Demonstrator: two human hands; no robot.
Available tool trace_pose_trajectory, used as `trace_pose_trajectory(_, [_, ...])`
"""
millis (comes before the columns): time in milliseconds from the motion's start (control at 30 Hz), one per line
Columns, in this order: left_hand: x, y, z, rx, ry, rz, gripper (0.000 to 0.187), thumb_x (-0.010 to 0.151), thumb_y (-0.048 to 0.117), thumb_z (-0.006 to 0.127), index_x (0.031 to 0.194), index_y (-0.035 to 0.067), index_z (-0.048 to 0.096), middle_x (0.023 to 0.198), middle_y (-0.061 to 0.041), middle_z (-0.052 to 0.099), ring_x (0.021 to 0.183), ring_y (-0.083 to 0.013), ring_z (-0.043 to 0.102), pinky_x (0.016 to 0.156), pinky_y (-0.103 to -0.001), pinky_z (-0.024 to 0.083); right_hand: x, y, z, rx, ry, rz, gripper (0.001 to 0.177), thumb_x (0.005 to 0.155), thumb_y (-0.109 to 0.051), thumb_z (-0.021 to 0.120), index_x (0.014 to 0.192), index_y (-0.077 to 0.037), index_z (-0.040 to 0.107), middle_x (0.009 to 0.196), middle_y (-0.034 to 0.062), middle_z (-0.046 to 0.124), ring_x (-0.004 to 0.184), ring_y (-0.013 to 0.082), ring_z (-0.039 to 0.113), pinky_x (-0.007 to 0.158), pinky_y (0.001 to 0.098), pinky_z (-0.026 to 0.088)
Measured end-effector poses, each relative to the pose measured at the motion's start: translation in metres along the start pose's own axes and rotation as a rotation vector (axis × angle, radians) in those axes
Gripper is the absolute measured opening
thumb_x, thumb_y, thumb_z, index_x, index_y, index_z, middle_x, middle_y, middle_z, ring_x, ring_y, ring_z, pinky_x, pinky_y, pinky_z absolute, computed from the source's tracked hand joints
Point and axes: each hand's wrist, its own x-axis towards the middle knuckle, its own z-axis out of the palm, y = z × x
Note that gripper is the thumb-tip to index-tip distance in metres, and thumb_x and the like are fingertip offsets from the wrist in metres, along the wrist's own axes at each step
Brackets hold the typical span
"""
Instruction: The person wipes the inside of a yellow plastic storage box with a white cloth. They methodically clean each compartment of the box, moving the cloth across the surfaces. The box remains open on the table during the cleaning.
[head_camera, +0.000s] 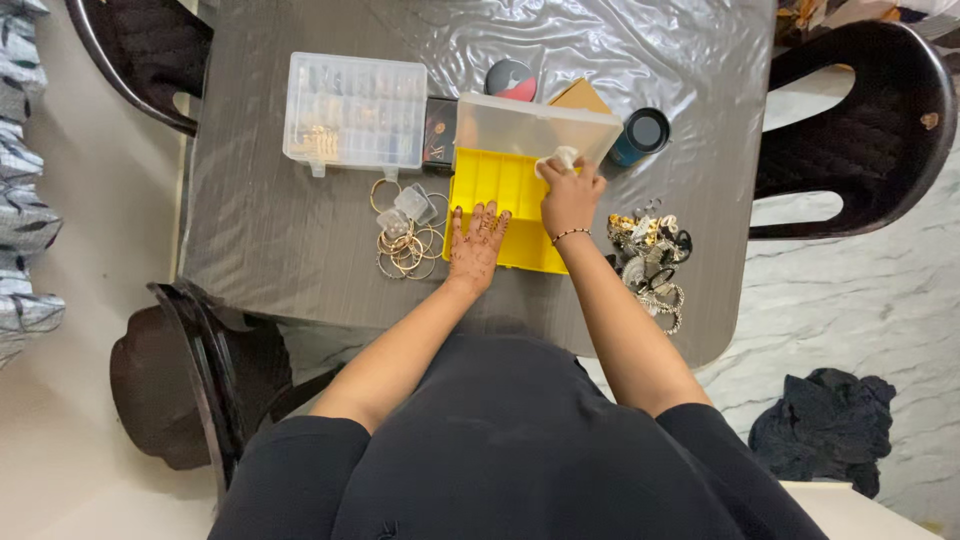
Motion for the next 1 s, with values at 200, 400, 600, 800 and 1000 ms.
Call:
trace_pose_trajectory(200, [0.001, 0.004, -0.004, 0.015, -0.023, -0.014, 0.066, 0.096, 0.014, 0.045, 0.160, 0.015, 0.028, 0.166, -0.012, 0.029, 0.153, -0.0319, 0.026, 0.123, -0.064, 0.006, -0.007, -0.010, 0.016, -0.191, -0.086, 0.037, 0.045, 0.082, -0.007, 0.063, 0.124, -0.022, 0.071, 0.141, 0.0010, 0.062, 0.131, 0.0369, 0.045, 0.101, 0.0485, 0.037])
trace_pose_trajectory(400, [0.002, 0.003, -0.008, 0.020, -0.032, -0.027, 0.067, 0.096, 0.014, 0.045, 0.161, 0.019, 0.029, 0.166, -0.010, 0.029, 0.153, -0.0291, 0.027, 0.123, -0.063, 0.006, -0.017, -0.026, 0.015, -0.289, -0.098, 0.087, 0.051, 0.080, -0.020, 0.066, 0.132, -0.024, 0.068, 0.140, 0.0102, 0.059, 0.128, 0.0373, 0.043, 0.096, 0.0539, 0.036])
trace_pose_trajectory(600, [0.002, 0.003, -0.004, 0.028, -0.042, -0.028, 0.067, 0.097, 0.015, 0.044, 0.161, 0.019, 0.029, 0.166, -0.010, 0.028, 0.153, -0.0291, 0.027, 0.123, -0.063, 0.006, -0.015, -0.029, 0.001, -0.108, -0.057, 0.082, 0.058, 0.080, -0.017, 0.068, 0.138, -0.010, 0.064, 0.128, 0.0120, 0.066, 0.119, 0.0362, 0.049, 0.092, 0.0519, 0.039])
trace_pose_trajectory(800, [0.001, 0.003, -0.001, 0.018, -0.041, -0.015, 0.067, 0.097, 0.016, 0.045, 0.162, 0.018, 0.028, 0.167, -0.012, 0.026, 0.154, -0.0303, 0.025, 0.122, -0.064, 0.004, -0.016, -0.013, -0.011, 0.096, 0.007, -0.007, 0.032, 0.082, -0.004, 0.069, 0.113, -0.007, 0.074, 0.115, 0.0145, 0.072, 0.111, 0.0363, 0.057, 0.101, 0.0432, 0.048])
trace_pose_trajectory(1000, [0.001, 0.004, -0.005, 0.012, -0.053, -0.028, 0.068, 0.097, 0.015, 0.045, 0.162, 0.019, 0.026, 0.167, -0.011, 0.025, 0.154, -0.0301, 0.024, 0.123, -0.064, 0.004, -0.012, -0.012, -0.009, 0.109, -0.009, 0.006, 0.027, 0.088, -0.013, 0.069, 0.112, -0.022, 0.078, 0.131, 0.0093, 0.070, 0.120, 0.0387, 0.053, 0.104, 0.0433, 0.047])
